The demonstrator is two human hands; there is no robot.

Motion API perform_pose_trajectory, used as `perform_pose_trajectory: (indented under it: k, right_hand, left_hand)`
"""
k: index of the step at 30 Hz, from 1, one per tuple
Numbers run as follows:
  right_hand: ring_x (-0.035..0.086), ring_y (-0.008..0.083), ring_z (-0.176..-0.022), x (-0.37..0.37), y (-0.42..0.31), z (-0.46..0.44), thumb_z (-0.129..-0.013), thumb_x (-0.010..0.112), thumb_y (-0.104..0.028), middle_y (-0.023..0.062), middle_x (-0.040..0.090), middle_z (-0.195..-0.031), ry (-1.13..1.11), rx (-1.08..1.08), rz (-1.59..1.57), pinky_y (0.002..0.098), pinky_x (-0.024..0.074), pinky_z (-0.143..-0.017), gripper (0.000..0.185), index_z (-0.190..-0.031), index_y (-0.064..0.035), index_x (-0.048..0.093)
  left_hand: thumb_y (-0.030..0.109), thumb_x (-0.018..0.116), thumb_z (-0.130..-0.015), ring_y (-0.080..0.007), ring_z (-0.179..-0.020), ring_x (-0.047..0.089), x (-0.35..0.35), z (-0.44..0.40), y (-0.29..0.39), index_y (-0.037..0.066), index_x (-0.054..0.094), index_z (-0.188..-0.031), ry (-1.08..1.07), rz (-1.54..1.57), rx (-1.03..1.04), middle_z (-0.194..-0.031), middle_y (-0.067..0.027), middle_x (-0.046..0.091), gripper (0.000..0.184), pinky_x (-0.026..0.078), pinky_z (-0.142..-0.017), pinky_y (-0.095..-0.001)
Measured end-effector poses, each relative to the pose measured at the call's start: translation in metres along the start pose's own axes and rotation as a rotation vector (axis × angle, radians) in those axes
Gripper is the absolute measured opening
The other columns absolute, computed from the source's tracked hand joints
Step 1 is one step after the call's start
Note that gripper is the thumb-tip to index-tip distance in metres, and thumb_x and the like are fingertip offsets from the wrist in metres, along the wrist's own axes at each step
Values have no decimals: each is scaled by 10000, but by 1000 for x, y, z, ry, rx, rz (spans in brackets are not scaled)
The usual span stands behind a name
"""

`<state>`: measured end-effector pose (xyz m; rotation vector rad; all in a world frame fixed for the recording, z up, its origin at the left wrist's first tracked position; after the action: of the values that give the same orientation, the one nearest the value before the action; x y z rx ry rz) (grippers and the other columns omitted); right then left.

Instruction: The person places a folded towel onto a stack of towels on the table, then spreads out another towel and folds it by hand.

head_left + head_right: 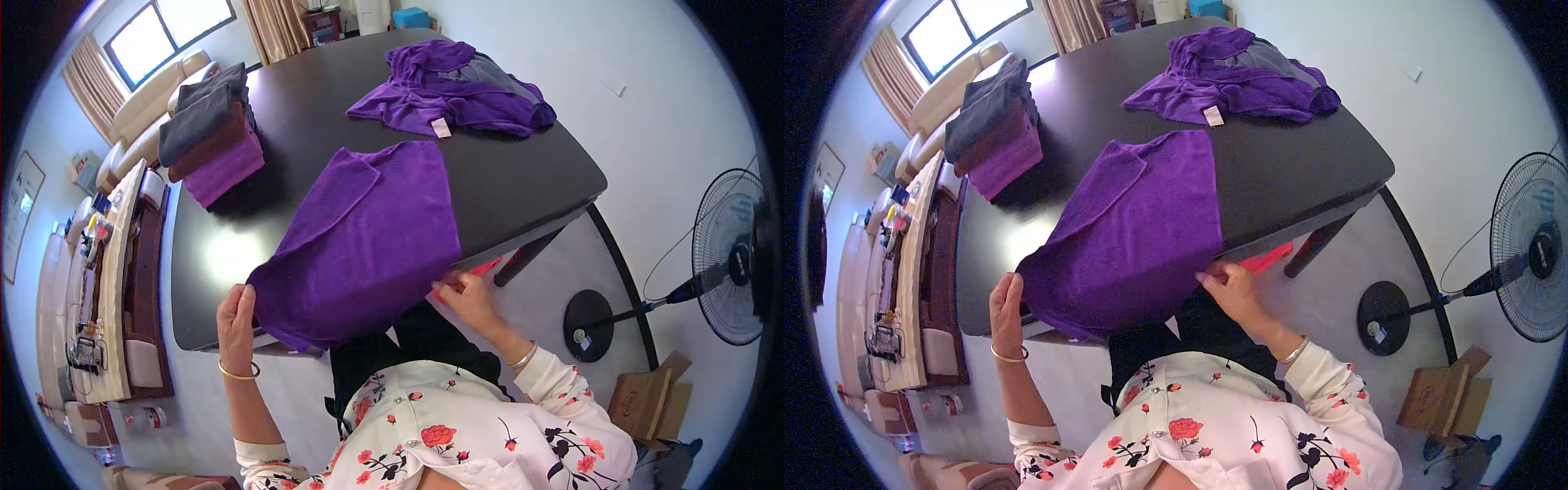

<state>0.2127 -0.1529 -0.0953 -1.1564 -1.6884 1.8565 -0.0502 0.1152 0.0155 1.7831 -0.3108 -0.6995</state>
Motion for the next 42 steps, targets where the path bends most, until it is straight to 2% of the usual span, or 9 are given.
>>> perform_pose_trajectory:
  k: [4,16,19,27,29,30,35,38,42]
  right_hand:
    - [641,132,-693,14,11,2,-831,708,-222,84,697,-792,-13,42,79,281,495,-628,235,-827,9,667]
    - [477,71,-535,-2,-54,20,-827,645,-73,-16,536,-683,-80,64,-636,231,393,-489,109,-912,-32,589]
    - [461,46,-570,-13,-70,17,-833,648,-74,-24,528,-685,-242,49,-466,215,386,-517,104,-901,-22,589]
    - [455,24,-629,-69,-116,-8,-855,682,-123,-28,520,-663,-68,-275,29,209,381,-543,172,-878,1,566]
    - [461,29,-623,-80,-136,-11,-857,687,-135,-23,518,-655,-19,-311,0,213,382,-537,187,-875,0,558]
    - [458,29,-614,-84,-146,-10,-863,683,-137,-27,512,-654,18,-374,66,210,379,-532,185,-878,-7,552]
    - [456,31,-586,-100,-181,-30,-884,660,-127,-58,526,-672,111,-475,23,206,381,-520,130,-924,-44,569]
    - [511,36,-661,-119,-212,-51,-894,648,-140,-24,589,-770,59,-482,-48,193,421,-607,166,-1023,-47,601]
    - [576,70,-878,-138,-239,-75,-898,632,-153,38,632,-963,-79,-529,-216,217,452,-827,299,-1163,-22,586]
  left_hand:
    - [184,516,-978,-14,-615,286,0,1,-3,66,515,-731,38,75,-27,-666,98,355,274,227,-524,-206]
    - [225,512,-985,-11,-613,317,-6,4,-8,79,551,-829,10,190,1,-688,102,395,217,261,-535,-191]
    - [245,512,-986,-5,-596,331,-3,4,-9,95,556,-851,27,286,-46,-679,103,415,206,272,-530,-183]
    - [218,533,-978,11,-601,392,-24,-12,14,101,575,-938,104,358,66,-726,90,501,130,288,-525,-147]
    - [184,539,-972,0,-655,492,-30,-16,27,86,568,-1011,170,453,93,-770,59,565,110,379,-563,-151]
    - [135,551,-954,-62,-840,614,-30,-18,35,85,566,-1111,38,549,151,-974,7,634,165,506,-704,-192]
    - [125,547,-955,-58,-776,604,-41,-39,61,67,526,-1222,138,633,98,-900,-6,643,275,490,-691,-201]
    - [64,562,-922,-130,-1025,608,-60,-54,82,35,489,-1297,-94,717,213,-1162,-78,621,383,493,-897,-260]
    - [5,629,-844,-163,-1149,538,-38,-48,149,12,432,-1357,-177,567,409,-1286,-98,537,550,446,-987,-297]
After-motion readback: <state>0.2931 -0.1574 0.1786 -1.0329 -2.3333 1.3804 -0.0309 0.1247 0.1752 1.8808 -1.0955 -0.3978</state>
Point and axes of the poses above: each hand's wrist, its own z-axis away from the middle knuckle, its own x-axis out of the palm, y = z × x, the point moved 5 cm from there along -z, towards the middle knuckle
